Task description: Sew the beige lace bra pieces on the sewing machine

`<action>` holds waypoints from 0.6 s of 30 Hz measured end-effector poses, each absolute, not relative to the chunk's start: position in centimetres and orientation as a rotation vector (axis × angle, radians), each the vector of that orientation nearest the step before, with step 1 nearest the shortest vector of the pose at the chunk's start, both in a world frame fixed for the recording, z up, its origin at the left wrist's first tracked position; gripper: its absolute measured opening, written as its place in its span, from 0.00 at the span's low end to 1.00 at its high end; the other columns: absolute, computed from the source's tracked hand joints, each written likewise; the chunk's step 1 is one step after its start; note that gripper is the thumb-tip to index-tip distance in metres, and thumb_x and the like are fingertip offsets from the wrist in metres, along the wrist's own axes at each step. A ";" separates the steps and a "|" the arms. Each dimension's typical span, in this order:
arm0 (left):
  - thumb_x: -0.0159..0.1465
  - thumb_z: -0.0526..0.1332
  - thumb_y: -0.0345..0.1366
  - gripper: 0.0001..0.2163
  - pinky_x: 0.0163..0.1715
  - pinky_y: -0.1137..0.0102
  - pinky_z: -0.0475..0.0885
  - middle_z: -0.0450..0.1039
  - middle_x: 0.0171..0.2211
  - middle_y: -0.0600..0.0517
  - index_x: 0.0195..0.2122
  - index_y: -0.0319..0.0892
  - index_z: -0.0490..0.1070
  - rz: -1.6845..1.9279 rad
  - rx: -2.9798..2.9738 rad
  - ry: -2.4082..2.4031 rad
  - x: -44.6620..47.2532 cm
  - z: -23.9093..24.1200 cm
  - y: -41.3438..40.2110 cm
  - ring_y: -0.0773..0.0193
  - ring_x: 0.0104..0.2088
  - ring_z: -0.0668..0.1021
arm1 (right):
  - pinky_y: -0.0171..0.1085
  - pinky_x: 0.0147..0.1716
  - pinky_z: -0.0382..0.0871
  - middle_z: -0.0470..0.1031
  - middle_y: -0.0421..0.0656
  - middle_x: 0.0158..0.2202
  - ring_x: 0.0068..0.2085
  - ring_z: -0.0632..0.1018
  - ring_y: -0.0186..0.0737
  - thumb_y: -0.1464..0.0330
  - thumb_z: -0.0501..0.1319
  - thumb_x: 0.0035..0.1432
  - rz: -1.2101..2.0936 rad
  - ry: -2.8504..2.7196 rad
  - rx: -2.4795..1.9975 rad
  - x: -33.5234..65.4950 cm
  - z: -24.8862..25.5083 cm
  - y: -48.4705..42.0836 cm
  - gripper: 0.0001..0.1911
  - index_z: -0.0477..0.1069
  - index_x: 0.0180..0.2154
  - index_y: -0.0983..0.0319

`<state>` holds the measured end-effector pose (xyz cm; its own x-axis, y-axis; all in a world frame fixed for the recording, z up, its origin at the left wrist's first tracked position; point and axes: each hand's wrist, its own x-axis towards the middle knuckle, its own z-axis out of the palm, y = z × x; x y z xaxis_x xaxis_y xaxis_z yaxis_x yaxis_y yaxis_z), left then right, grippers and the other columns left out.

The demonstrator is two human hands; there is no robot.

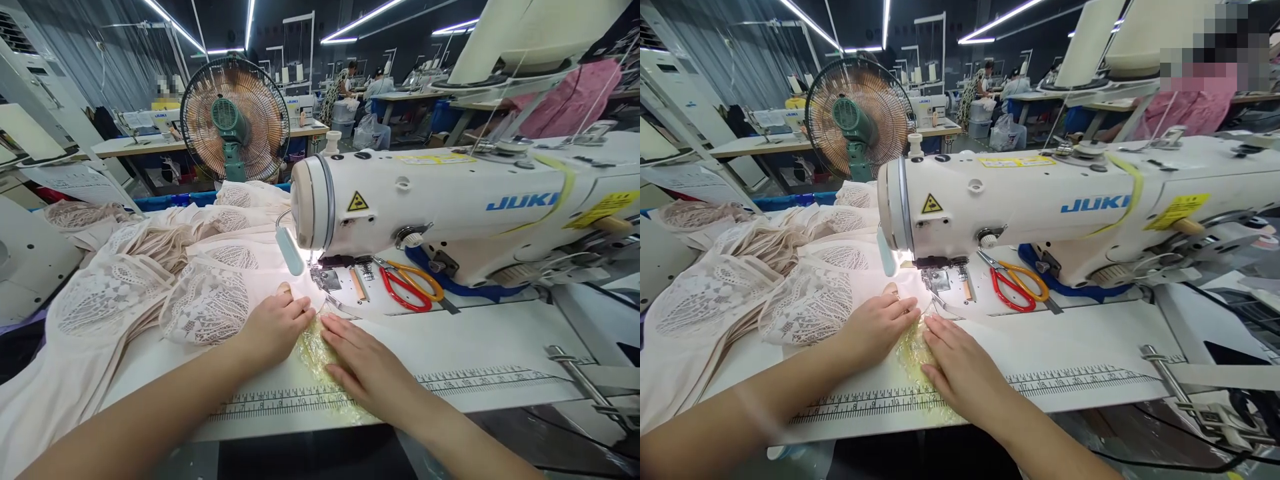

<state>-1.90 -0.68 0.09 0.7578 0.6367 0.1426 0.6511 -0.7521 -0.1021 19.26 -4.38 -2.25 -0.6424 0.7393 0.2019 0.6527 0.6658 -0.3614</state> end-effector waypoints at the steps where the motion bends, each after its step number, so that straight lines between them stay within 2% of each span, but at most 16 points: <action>1: 0.63 0.50 0.25 0.16 0.42 0.59 0.69 0.69 0.52 0.42 0.51 0.36 0.68 -0.142 -2.803 -1.027 -1.9 0.2 -0.6 0.53 0.42 0.73 | 0.50 0.57 0.64 0.63 0.52 0.60 0.61 0.64 0.49 0.66 0.53 0.62 0.360 -2.542 -1.107 19.6 -2.4 -4.4 0.22 0.66 0.56 0.66; 8: 0.62 0.51 0.24 0.15 0.37 0.63 0.68 0.72 0.48 0.44 0.48 0.36 0.70 -0.177 -2.751 -0.997 -2.1 0.5 0.8 0.55 0.39 0.72 | 0.51 0.56 0.65 0.63 0.53 0.60 0.60 0.65 0.50 0.66 0.52 0.62 0.353 -2.489 -1.115 19.9 -2.8 -4.4 0.22 0.67 0.54 0.69; 12: 0.63 0.50 0.25 0.14 0.31 0.66 0.68 0.72 0.47 0.46 0.48 0.38 0.70 -0.173 -2.692 -1.027 -2.3 0.5 1.5 0.59 0.36 0.71 | 0.50 0.56 0.65 0.64 0.52 0.60 0.60 0.65 0.49 0.65 0.53 0.62 0.375 -2.457 -1.102 20.0 -2.9 -4.4 0.21 0.67 0.54 0.68; 18: 0.64 0.50 0.27 0.13 0.29 0.66 0.66 0.73 0.44 0.45 0.46 0.38 0.70 -0.154 -2.631 -1.082 -2.3 0.4 2.4 0.59 0.34 0.72 | 0.49 0.56 0.65 0.65 0.51 0.59 0.60 0.66 0.49 0.66 0.54 0.61 0.371 -2.433 -1.086 20.0 -2.9 -4.5 0.20 0.68 0.54 0.66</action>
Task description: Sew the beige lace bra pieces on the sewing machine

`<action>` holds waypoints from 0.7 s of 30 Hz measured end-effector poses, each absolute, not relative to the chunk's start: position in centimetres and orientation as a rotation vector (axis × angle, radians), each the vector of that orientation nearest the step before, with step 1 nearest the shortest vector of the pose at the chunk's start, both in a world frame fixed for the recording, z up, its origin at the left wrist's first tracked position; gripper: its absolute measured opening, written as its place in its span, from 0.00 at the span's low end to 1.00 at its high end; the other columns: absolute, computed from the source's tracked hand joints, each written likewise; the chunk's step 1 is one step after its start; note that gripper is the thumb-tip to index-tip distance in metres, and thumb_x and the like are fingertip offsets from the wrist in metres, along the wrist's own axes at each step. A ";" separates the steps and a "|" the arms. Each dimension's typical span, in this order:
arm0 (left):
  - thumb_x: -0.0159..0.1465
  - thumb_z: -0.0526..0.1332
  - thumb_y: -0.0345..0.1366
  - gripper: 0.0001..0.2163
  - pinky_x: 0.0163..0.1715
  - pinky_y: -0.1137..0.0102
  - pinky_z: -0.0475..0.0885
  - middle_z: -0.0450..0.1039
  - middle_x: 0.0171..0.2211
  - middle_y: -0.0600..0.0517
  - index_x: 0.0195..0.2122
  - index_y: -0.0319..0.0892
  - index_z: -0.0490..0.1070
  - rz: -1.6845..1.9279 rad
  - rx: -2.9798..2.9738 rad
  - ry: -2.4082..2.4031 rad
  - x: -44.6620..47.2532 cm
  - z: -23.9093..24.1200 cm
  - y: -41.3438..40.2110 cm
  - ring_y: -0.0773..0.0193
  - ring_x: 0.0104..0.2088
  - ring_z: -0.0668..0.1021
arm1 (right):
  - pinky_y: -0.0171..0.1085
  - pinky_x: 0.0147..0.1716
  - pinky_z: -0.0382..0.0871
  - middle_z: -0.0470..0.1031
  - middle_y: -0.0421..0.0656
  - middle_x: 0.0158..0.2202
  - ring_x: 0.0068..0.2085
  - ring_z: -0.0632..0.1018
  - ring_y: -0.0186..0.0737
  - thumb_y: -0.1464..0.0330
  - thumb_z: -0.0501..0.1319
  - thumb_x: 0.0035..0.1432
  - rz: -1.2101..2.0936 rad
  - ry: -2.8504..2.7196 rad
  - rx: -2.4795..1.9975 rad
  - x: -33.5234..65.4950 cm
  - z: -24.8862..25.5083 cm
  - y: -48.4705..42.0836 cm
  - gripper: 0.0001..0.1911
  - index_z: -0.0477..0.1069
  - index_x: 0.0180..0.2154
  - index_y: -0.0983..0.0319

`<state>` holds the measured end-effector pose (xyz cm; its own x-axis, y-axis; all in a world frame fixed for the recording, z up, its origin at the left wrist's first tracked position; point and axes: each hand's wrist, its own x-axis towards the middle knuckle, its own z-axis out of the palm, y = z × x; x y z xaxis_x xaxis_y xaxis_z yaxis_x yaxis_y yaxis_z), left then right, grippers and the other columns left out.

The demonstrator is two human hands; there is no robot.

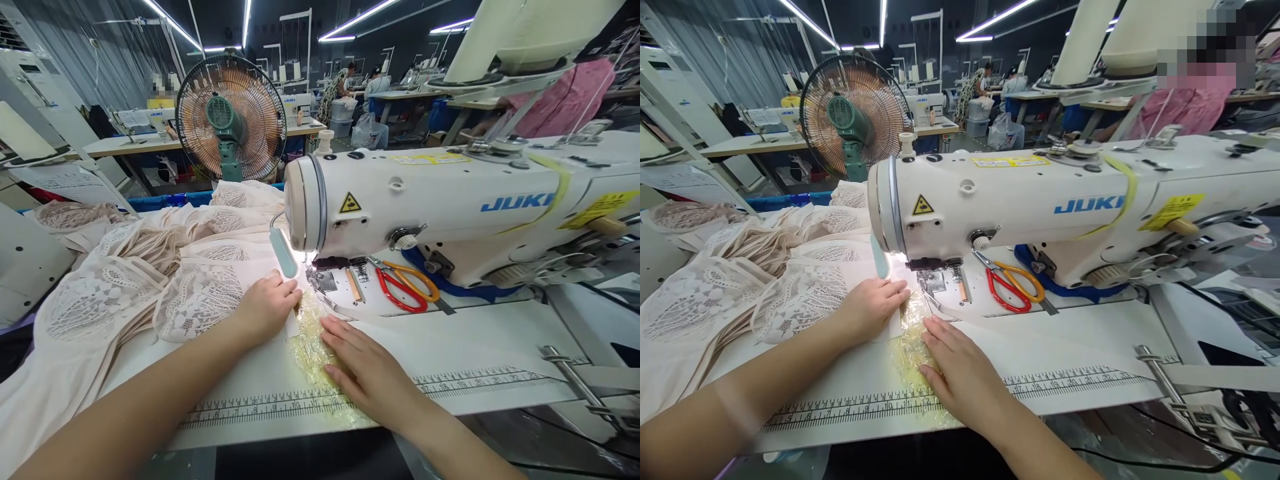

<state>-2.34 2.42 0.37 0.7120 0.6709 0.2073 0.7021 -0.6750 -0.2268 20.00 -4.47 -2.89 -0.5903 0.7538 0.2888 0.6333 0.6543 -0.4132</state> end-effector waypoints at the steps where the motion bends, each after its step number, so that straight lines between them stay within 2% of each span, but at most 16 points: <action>1: 0.64 0.50 0.27 0.13 0.28 0.66 0.66 0.73 0.44 0.45 0.47 0.38 0.70 -0.139 -2.617 -1.096 -2.3 0.3 2.5 0.59 0.34 0.72 | 0.49 0.56 0.66 0.65 0.51 0.59 0.60 0.66 0.49 0.66 0.54 0.61 0.363 -2.435 -1.084 20.0 -2.9 -4.5 0.20 0.68 0.54 0.66; 6: 0.65 0.51 0.29 0.14 0.29 0.66 0.65 0.73 0.44 0.45 0.49 0.38 0.69 -0.064 -2.551 -1.152 -2.2 0.2 2.8 0.58 0.34 0.72 | 0.51 0.55 0.66 0.66 0.54 0.58 0.59 0.67 0.51 0.68 0.54 0.61 0.303 -2.441 -1.062 19.6 -2.7 -4.6 0.19 0.68 0.52 0.68; 13: 0.65 0.54 0.34 0.15 0.34 0.63 0.68 0.70 0.52 0.44 0.51 0.40 0.69 0.047 -2.508 -1.286 -2.0 0.6 2.7 0.53 0.42 0.72 | 0.51 0.55 0.63 0.66 0.58 0.57 0.58 0.66 0.54 0.69 0.59 0.57 0.341 -2.466 -0.948 14.4 -0.4 -5.5 0.21 0.67 0.52 0.70; 18: 0.66 0.52 0.33 0.16 0.47 0.62 0.67 0.64 0.58 0.47 0.54 0.41 0.66 0.105 -2.478 -1.422 -4.0 0.7 1.8 0.54 0.53 0.69 | 0.49 0.46 0.68 0.69 0.54 0.51 0.49 0.72 0.52 0.65 0.61 0.56 0.359 -2.557 -1.167 10.7 0.7 -5.3 0.24 0.65 0.55 0.61; 21: 0.64 0.53 0.31 0.21 0.55 0.61 0.61 0.55 0.63 0.47 0.60 0.43 0.60 0.032 -2.426 -1.448 -6.3 0.9 -0.8 0.54 0.58 0.65 | 0.48 0.43 0.68 0.72 0.52 0.45 0.45 0.73 0.52 0.65 0.62 0.55 0.335 -2.581 -1.225 10.7 0.5 -5.2 0.21 0.68 0.50 0.63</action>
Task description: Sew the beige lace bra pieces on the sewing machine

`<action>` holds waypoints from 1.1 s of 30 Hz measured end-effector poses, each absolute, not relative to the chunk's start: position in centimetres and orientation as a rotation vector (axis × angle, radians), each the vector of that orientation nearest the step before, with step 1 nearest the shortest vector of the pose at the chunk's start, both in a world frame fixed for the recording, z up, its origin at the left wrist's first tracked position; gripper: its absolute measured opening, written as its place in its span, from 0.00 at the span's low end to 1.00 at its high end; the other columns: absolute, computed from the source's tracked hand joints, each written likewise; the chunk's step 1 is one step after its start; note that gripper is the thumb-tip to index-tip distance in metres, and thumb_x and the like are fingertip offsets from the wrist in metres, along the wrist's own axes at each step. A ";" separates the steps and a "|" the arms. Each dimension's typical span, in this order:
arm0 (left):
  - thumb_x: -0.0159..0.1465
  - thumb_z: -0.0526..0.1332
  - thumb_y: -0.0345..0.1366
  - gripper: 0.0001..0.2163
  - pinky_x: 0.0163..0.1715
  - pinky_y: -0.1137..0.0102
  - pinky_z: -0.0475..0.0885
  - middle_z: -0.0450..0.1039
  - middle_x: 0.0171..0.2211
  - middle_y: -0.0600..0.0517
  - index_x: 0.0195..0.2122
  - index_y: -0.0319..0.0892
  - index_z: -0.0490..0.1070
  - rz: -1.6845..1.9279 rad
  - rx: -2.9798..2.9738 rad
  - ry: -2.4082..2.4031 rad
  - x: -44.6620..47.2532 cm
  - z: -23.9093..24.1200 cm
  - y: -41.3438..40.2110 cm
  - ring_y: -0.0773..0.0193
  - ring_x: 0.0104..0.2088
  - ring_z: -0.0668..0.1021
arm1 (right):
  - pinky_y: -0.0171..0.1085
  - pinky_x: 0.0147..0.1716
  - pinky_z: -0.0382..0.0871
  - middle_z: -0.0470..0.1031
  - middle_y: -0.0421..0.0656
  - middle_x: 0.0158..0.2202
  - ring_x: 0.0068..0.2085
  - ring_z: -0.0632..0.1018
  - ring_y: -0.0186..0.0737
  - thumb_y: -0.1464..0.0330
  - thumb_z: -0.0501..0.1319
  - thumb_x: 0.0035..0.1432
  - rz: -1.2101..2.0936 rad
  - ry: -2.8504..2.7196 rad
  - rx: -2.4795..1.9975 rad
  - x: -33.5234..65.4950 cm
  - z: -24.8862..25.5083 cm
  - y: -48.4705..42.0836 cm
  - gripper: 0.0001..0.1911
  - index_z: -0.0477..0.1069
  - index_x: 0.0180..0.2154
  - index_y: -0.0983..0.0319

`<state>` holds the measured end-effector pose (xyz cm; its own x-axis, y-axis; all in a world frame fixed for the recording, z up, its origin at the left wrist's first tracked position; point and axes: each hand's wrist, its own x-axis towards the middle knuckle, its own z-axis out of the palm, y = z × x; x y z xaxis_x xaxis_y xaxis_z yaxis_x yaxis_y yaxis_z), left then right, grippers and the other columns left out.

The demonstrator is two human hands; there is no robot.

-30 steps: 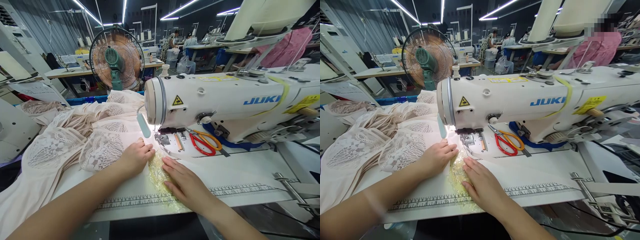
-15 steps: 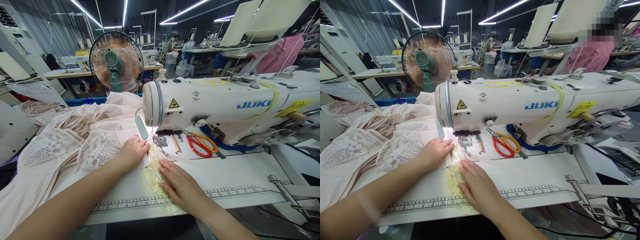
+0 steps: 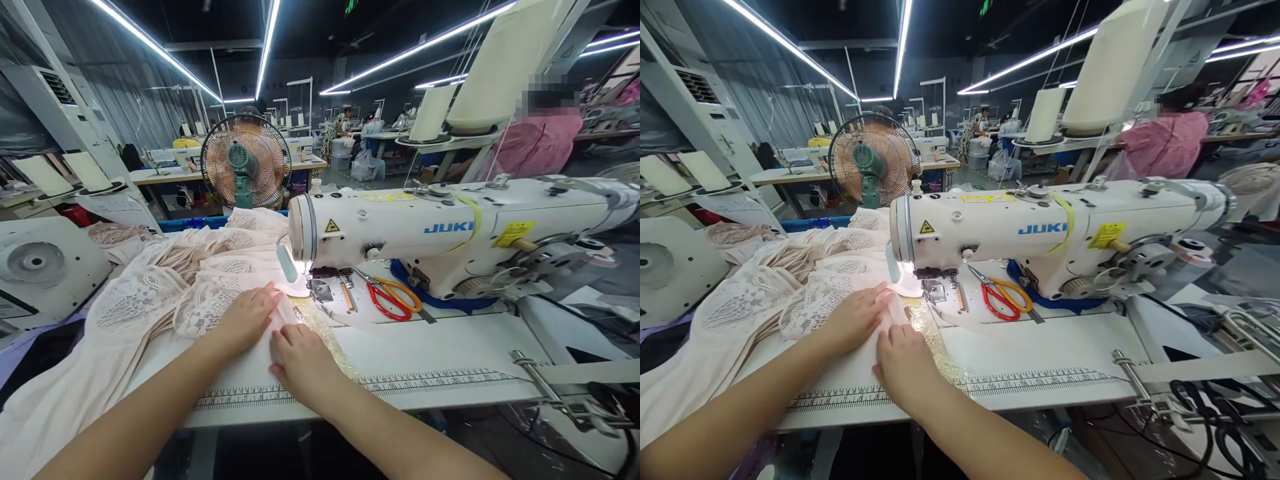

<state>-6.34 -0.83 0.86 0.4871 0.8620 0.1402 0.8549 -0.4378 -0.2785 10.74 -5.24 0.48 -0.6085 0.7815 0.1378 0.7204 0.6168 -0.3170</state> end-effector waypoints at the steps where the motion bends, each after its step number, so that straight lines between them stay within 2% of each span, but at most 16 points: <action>1: 0.63 0.53 0.32 0.24 0.56 0.60 0.60 0.53 0.64 0.46 0.61 0.43 0.58 0.019 -2.391 -1.480 -7.3 1.0 -2.1 0.54 0.59 0.64 | 0.47 0.42 0.68 0.72 0.52 0.44 0.45 0.73 0.52 0.66 0.62 0.56 0.332 -2.585 -1.257 11.0 0.4 -5.2 0.19 0.69 0.49 0.65; 3: 0.61 0.55 0.33 0.27 0.57 0.56 0.58 0.52 0.64 0.44 0.63 0.42 0.56 0.039 -2.303 -1.592 -9.4 1.3 -4.7 0.50 0.60 0.63 | 0.44 0.41 0.68 0.72 0.52 0.43 0.44 0.73 0.51 0.68 0.60 0.57 0.337 -2.582 -1.336 11.7 0.3 -5.0 0.18 0.69 0.49 0.66; 7: 0.59 0.57 0.39 0.29 0.55 0.49 0.59 0.60 0.60 0.39 0.62 0.38 0.57 0.113 -2.186 -1.804 -13.9 2.0 -8.8 0.44 0.58 0.65 | 0.41 0.36 0.67 0.73 0.52 0.43 0.43 0.75 0.49 0.66 0.57 0.59 0.393 -2.540 -1.526 12.9 0.6 -3.9 0.27 0.58 0.59 0.66; 9: 0.59 0.56 0.40 0.29 0.53 0.51 0.62 0.66 0.55 0.37 0.61 0.35 0.58 0.129 -2.198 -1.816 -15.6 2.2 -9.9 0.45 0.54 0.69 | 0.39 0.31 0.65 0.75 0.50 0.39 0.39 0.76 0.49 0.65 0.55 0.60 0.423 -2.518 -1.611 13.2 0.9 -3.1 0.21 0.63 0.54 0.65; 11: 0.60 0.54 0.36 0.28 0.52 0.53 0.63 0.71 0.47 0.38 0.61 0.33 0.57 0.157 -2.236 -1.778 -16.6 2.2 -10.4 0.48 0.49 0.73 | 0.38 0.28 0.62 0.75 0.48 0.34 0.35 0.76 0.47 0.66 0.52 0.61 0.427 -2.503 -1.661 13.5 1.2 -2.4 0.14 0.69 0.46 0.63; 14: 0.61 0.49 0.27 0.24 0.48 0.54 0.67 0.74 0.36 0.42 0.60 0.33 0.59 0.209 -2.310 -1.715 -17.1 1.9 -10.7 0.52 0.40 0.76 | 0.36 0.30 0.60 0.73 0.48 0.37 0.38 0.75 0.45 0.70 0.54 0.59 0.372 -2.481 -1.661 14.2 1.7 -2.2 0.08 0.70 0.37 0.62; 15: 0.61 0.48 0.26 0.24 0.46 0.55 0.68 0.74 0.35 0.43 0.59 0.34 0.60 0.204 -2.332 -1.702 -17.1 1.9 -10.8 0.52 0.39 0.76 | 0.36 0.31 0.60 0.73 0.48 0.39 0.40 0.74 0.45 0.71 0.55 0.58 0.352 -2.478 -1.647 14.5 1.8 -2.3 0.06 0.70 0.34 0.62; 17: 0.61 0.49 0.28 0.22 0.45 0.57 0.70 0.73 0.42 0.40 0.57 0.37 0.63 0.131 -2.350 -1.671 -17.0 1.8 -10.8 0.51 0.42 0.75 | 0.36 0.33 0.60 0.72 0.47 0.39 0.43 0.72 0.44 0.71 0.58 0.57 0.334 -2.480 -1.609 15.1 2.0 -2.7 0.03 0.69 0.30 0.62; 20: 0.60 0.54 0.34 0.19 0.48 0.57 0.68 0.67 0.53 0.39 0.53 0.39 0.67 -0.012 -2.376 -1.600 -16.6 1.9 -10.5 0.49 0.51 0.71 | 0.36 0.34 0.61 0.72 0.44 0.34 0.41 0.72 0.43 0.65 0.60 0.57 0.348 -2.466 -1.561 15.6 2.1 -3.2 0.08 0.68 0.27 0.61; 22: 0.60 0.54 0.34 0.14 0.48 0.56 0.68 0.69 0.50 0.41 0.47 0.40 0.70 -0.043 -2.419 -1.567 -16.1 1.9 -10.0 0.50 0.49 0.72 | 0.36 0.33 0.60 0.72 0.44 0.33 0.39 0.73 0.43 0.65 0.60 0.58 0.355 -2.420 -1.560 15.6 2.0 -3.3 0.09 0.67 0.27 0.60; 25: 0.61 0.50 0.30 0.10 0.43 0.58 0.70 0.73 0.39 0.43 0.36 0.41 0.71 -0.085 -2.448 -1.571 -15.2 2.0 -9.2 0.53 0.42 0.75 | 0.35 0.29 0.59 0.72 0.44 0.32 0.35 0.73 0.41 0.73 0.57 0.57 0.371 -2.311 -1.577 15.6 1.8 -3.0 0.07 0.67 0.27 0.61; 27: 0.61 0.49 0.30 0.10 0.40 0.60 0.70 0.73 0.34 0.44 0.32 0.41 0.69 -0.205 -2.459 -1.625 -14.8 2.5 -8.9 0.54 0.38 0.75 | 0.35 0.28 0.60 0.71 0.43 0.32 0.32 0.72 0.39 0.76 0.56 0.55 0.394 -2.230 -1.567 15.9 1.8 -2.7 0.06 0.66 0.28 0.60; 29: 0.62 0.48 0.34 0.09 0.36 0.63 0.71 0.72 0.31 0.46 0.31 0.42 0.67 -0.471 -2.435 -1.784 -14.5 3.5 -8.9 0.57 0.33 0.75 | 0.35 0.28 0.62 0.71 0.42 0.32 0.31 0.73 0.39 0.75 0.54 0.55 0.424 -2.152 -1.534 16.9 2.1 -2.6 0.05 0.65 0.29 0.60; 31: 0.61 0.50 0.41 0.09 0.29 0.67 0.70 0.70 0.27 0.50 0.32 0.42 0.65 -0.861 -2.345 -2.052 -14.2 5.1 -9.0 0.60 0.28 0.74 | 0.36 0.31 0.65 0.72 0.43 0.33 0.34 0.74 0.40 0.73 0.54 0.55 0.439 -2.086 -1.496 18.5 2.8 -2.8 0.04 0.65 0.34 0.60; 33: 0.58 0.54 0.46 0.12 0.24 0.71 0.68 0.67 0.23 0.54 0.32 0.42 0.64 -1.357 -2.221 -2.335 -13.7 6.7 -9.1 0.64 0.23 0.71 | 0.38 0.35 0.68 0.73 0.44 0.37 0.39 0.75 0.42 0.70 0.54 0.55 0.495 -2.018 -1.432 20.7 3.7 -3.3 0.07 0.64 0.39 0.60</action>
